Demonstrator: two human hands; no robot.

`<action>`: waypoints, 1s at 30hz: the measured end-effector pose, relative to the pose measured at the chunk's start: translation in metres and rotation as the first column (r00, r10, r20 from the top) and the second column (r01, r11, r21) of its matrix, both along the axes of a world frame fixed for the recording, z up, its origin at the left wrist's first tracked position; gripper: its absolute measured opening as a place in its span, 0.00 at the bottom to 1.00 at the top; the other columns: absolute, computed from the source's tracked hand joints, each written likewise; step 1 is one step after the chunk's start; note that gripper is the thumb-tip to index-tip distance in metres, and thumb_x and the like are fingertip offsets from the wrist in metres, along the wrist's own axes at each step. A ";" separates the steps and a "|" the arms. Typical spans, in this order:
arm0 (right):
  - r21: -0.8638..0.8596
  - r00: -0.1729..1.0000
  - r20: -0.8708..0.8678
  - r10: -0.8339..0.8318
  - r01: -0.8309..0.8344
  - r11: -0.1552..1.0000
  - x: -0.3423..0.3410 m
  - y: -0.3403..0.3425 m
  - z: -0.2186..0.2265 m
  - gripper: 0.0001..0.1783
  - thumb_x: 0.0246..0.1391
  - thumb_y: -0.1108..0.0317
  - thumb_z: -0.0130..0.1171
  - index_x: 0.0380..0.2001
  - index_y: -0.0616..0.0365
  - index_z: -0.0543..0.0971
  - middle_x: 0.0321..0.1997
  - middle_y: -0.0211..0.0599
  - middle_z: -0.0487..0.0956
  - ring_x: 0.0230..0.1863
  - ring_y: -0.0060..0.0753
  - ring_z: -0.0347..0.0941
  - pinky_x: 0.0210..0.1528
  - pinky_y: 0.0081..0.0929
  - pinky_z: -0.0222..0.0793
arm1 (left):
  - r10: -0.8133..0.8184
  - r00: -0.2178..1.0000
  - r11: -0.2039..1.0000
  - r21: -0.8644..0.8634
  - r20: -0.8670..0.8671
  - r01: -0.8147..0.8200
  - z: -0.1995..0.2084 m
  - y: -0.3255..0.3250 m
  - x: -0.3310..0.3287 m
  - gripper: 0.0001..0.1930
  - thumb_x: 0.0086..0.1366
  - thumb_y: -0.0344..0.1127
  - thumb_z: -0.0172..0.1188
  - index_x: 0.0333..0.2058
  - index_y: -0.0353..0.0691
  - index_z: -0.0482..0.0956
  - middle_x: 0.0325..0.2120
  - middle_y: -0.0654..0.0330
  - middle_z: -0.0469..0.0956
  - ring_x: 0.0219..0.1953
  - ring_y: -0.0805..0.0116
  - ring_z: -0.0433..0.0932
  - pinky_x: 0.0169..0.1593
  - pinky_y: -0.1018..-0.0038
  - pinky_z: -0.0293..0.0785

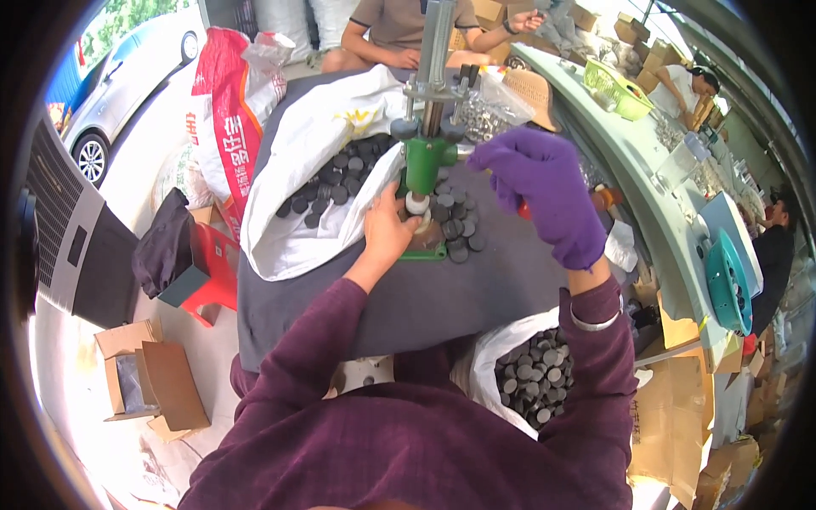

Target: The person processes small black rubber circular components by hand using a manual lever press.

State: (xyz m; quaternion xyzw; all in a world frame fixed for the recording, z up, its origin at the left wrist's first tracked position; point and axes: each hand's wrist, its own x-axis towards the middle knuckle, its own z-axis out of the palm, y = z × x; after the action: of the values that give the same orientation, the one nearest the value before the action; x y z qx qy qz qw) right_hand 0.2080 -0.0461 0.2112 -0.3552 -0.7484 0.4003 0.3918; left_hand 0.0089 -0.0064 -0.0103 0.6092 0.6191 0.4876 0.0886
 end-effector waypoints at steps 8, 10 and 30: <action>0.611 0.957 0.288 0.036 -0.213 0.763 0.002 -0.025 -0.085 0.05 0.44 0.68 0.64 0.27 0.53 0.83 0.25 0.32 0.80 0.25 0.35 0.74 0.34 0.29 0.68 | -0.103 0.991 0.992 0.076 0.090 0.096 0.005 -0.013 -0.008 0.39 0.46 0.29 0.66 0.57 0.34 0.57 0.43 0.48 0.78 0.47 0.48 0.74 0.47 0.56 0.68; 0.589 0.963 0.262 0.062 -0.211 0.780 0.000 -0.021 -0.084 0.05 0.44 0.67 0.64 0.27 0.53 0.83 0.23 0.33 0.79 0.25 0.37 0.74 0.35 0.30 0.68 | -0.084 0.996 0.983 0.169 0.033 0.077 0.000 -0.019 -0.014 0.35 0.47 0.29 0.64 0.55 0.34 0.62 0.41 0.46 0.77 0.45 0.46 0.74 0.45 0.57 0.70; 0.651 0.988 0.153 0.020 -0.115 0.750 0.002 -0.028 -0.093 0.04 0.42 0.68 0.65 0.24 0.55 0.82 0.24 0.34 0.80 0.25 0.35 0.75 0.35 0.29 0.68 | -0.063 0.998 0.990 0.128 0.005 0.061 -0.034 -0.064 -0.025 0.19 0.50 0.25 0.58 0.44 0.41 0.74 0.39 0.52 0.77 0.42 0.49 0.75 0.44 0.61 0.72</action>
State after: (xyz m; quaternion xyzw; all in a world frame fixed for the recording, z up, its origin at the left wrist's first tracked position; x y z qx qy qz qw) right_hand 0.2101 -0.0739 0.1186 -0.1938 -0.8785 0.1004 0.4250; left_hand -0.0163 -0.0702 -0.0443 0.6305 0.5669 0.5259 0.0672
